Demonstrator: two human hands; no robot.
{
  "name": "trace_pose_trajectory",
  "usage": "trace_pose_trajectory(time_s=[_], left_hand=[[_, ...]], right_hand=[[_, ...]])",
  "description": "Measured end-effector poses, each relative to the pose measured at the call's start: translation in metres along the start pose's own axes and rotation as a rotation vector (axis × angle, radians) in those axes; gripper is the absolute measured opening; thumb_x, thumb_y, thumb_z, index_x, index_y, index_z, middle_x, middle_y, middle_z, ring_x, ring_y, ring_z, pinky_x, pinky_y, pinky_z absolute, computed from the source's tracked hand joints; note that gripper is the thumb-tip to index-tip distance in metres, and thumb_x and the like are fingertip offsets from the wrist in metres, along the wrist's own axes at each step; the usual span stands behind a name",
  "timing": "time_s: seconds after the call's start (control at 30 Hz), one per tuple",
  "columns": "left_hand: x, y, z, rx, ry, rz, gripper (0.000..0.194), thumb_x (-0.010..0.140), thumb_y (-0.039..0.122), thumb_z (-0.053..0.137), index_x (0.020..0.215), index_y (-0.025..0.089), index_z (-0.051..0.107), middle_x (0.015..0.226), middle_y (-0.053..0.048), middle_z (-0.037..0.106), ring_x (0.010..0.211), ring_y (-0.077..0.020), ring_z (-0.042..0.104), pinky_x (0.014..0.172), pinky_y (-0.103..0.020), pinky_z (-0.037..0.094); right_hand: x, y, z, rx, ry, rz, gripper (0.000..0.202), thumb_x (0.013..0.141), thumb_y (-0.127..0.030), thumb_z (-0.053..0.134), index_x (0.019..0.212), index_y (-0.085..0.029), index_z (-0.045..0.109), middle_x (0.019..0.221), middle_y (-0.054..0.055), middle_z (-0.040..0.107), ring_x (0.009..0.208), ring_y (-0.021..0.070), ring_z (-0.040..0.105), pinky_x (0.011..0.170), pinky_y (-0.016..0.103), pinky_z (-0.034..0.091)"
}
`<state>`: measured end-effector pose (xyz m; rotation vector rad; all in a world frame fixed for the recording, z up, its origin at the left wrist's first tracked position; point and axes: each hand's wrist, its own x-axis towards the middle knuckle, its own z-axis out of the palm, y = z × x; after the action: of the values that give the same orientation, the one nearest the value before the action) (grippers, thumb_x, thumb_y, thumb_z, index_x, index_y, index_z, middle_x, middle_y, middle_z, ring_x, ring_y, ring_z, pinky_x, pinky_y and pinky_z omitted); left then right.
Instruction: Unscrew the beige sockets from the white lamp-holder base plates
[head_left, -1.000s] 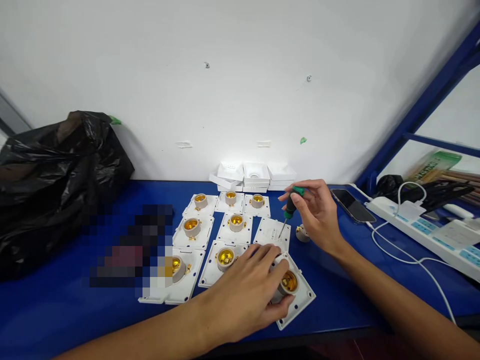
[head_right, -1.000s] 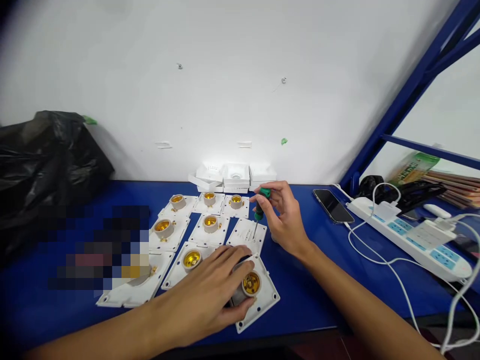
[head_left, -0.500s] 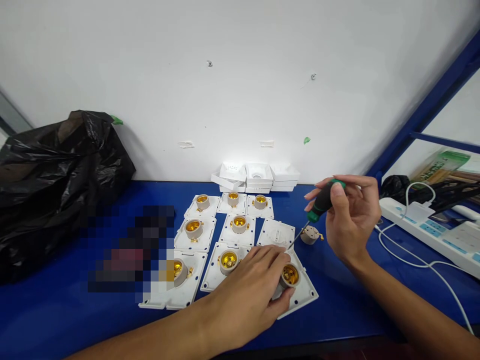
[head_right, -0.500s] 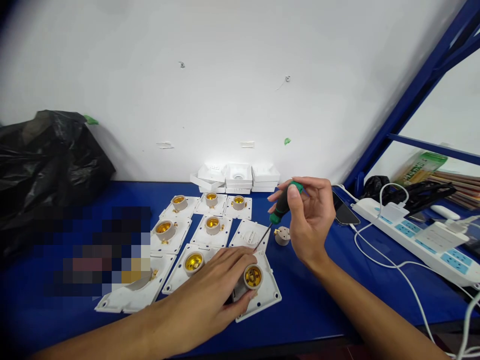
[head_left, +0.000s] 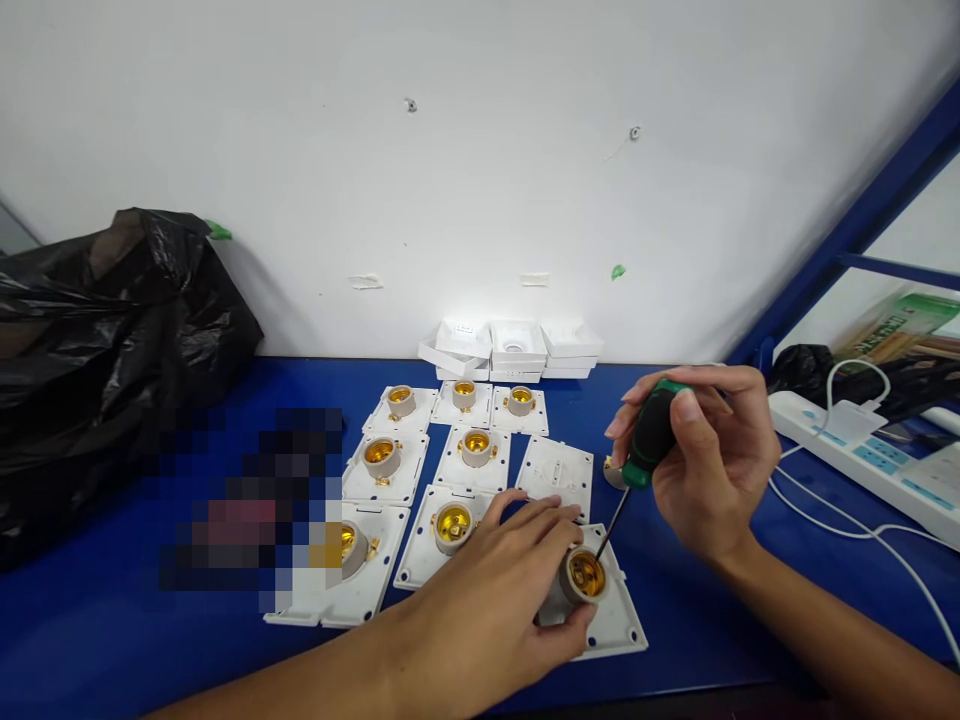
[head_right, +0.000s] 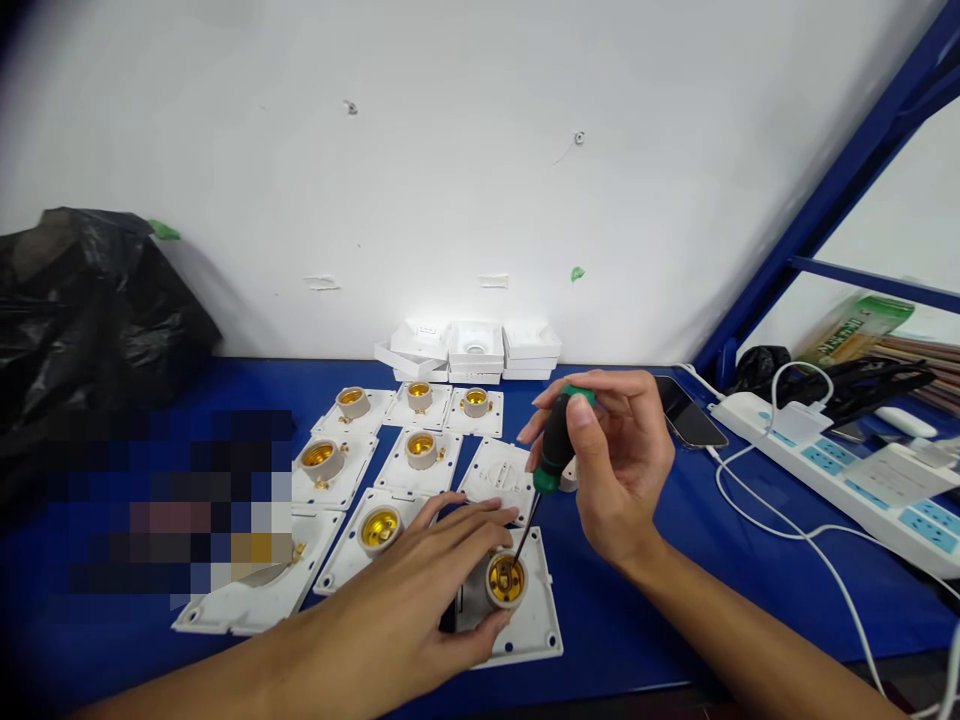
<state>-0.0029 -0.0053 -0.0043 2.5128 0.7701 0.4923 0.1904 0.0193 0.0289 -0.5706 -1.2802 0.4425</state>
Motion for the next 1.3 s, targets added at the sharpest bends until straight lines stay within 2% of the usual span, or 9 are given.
trace_pose_trajectory(time_s=[0.13,0.27,0.37,0.57,0.83,0.97,1.1,1.2,1.3], left_hand=[[0.001,0.002,0.002,0.088,-0.007,0.017,0.041,0.1,0.035,0.064,0.136,0.016,0.058,0.149,-0.011,0.059,0.138,-0.0265,0.054,0.124,-0.044,0.033],[0.002,0.005,0.002,0.157,0.003,0.019,0.034,0.1,0.033,0.063,0.129,0.015,0.06,0.142,-0.013,0.063,0.131,-0.0308,0.059,0.115,-0.047,0.045],[0.003,0.005,0.001,0.143,0.015,0.012,0.028,0.1,0.03,0.064,0.124,0.016,0.059,0.133,-0.012,0.066,0.127,-0.0301,0.06,0.112,-0.048,0.046],[0.001,0.003,0.004,0.059,0.031,0.003,0.019,0.099,0.027,0.065,0.115,0.021,0.058,0.126,-0.006,0.065,0.123,-0.0262,0.059,0.112,-0.047,0.044],[0.002,0.006,0.005,0.038,0.036,-0.026,0.019,0.098,0.024,0.066,0.115,0.021,0.058,0.125,-0.006,0.063,0.12,-0.0285,0.056,0.109,-0.049,0.045],[0.002,0.007,0.005,0.036,0.027,-0.04,0.016,0.099,0.024,0.065,0.112,0.021,0.058,0.124,-0.006,0.062,0.117,-0.029,0.056,0.107,-0.05,0.047],[0.001,0.007,0.006,0.036,0.028,-0.039,0.017,0.1,0.025,0.062,0.116,0.021,0.057,0.127,-0.006,0.062,0.12,-0.029,0.055,0.109,-0.05,0.045],[0.001,0.007,0.006,0.052,0.015,-0.037,0.017,0.102,0.025,0.059,0.118,0.02,0.057,0.129,-0.008,0.062,0.121,-0.0299,0.056,0.11,-0.051,0.044],[0.001,0.007,0.006,0.059,0.013,-0.026,0.017,0.102,0.025,0.059,0.118,0.021,0.057,0.127,-0.008,0.063,0.122,-0.0297,0.057,0.111,-0.051,0.044]], right_hand=[[-0.005,-0.002,-0.001,0.007,-0.083,-0.062,0.017,0.099,-0.013,0.056,0.111,-0.022,0.064,0.093,0.003,0.069,0.061,0.0157,0.071,0.036,0.027,0.057],[-0.011,-0.001,-0.003,-0.035,-0.22,-0.157,0.03,0.094,-0.007,0.058,0.119,-0.023,0.065,0.097,0.005,0.07,0.066,0.0161,0.07,0.04,0.028,0.059],[-0.014,0.0,-0.005,-0.092,-0.291,-0.18,0.039,0.089,-0.003,0.062,0.121,-0.025,0.066,0.096,0.005,0.07,0.075,0.0193,0.071,0.045,0.03,0.061],[-0.015,-0.001,-0.007,-0.15,-0.286,-0.214,0.045,0.084,-0.001,0.066,0.12,-0.027,0.067,0.094,0.005,0.07,0.078,0.0215,0.071,0.045,0.032,0.059],[-0.015,-0.001,-0.007,-0.064,-0.341,-0.188,0.044,0.086,0.001,0.063,0.123,-0.024,0.066,0.099,0.007,0.07,0.08,0.0203,0.073,0.048,0.03,0.061],[-0.008,0.0,-0.007,0.024,-0.384,-0.068,0.035,0.088,-0.004,0.068,0.117,-0.023,0.068,0.095,0.005,0.07,0.082,0.0202,0.072,0.056,0.033,0.063],[0.009,0.0,-0.015,0.054,-0.387,0.1,0.018,0.083,-0.014,0.081,0.096,-0.023,0.071,0.086,0.001,0.07,0.082,0.0166,0.071,0.068,0.031,0.062],[0.023,0.001,-0.028,0.216,-0.582,0.3,0.014,0.089,-0.018,0.078,0.097,-0.023,0.068,0.092,0.003,0.075,0.083,0.0172,0.074,0.069,0.033,0.063],[0.031,0.001,-0.041,0.358,-0.84,0.423,0.011,0.094,-0.032,0.072,0.1,-0.024,0.066,0.097,0.007,0.079,0.082,0.0222,0.077,0.072,0.043,0.064]])
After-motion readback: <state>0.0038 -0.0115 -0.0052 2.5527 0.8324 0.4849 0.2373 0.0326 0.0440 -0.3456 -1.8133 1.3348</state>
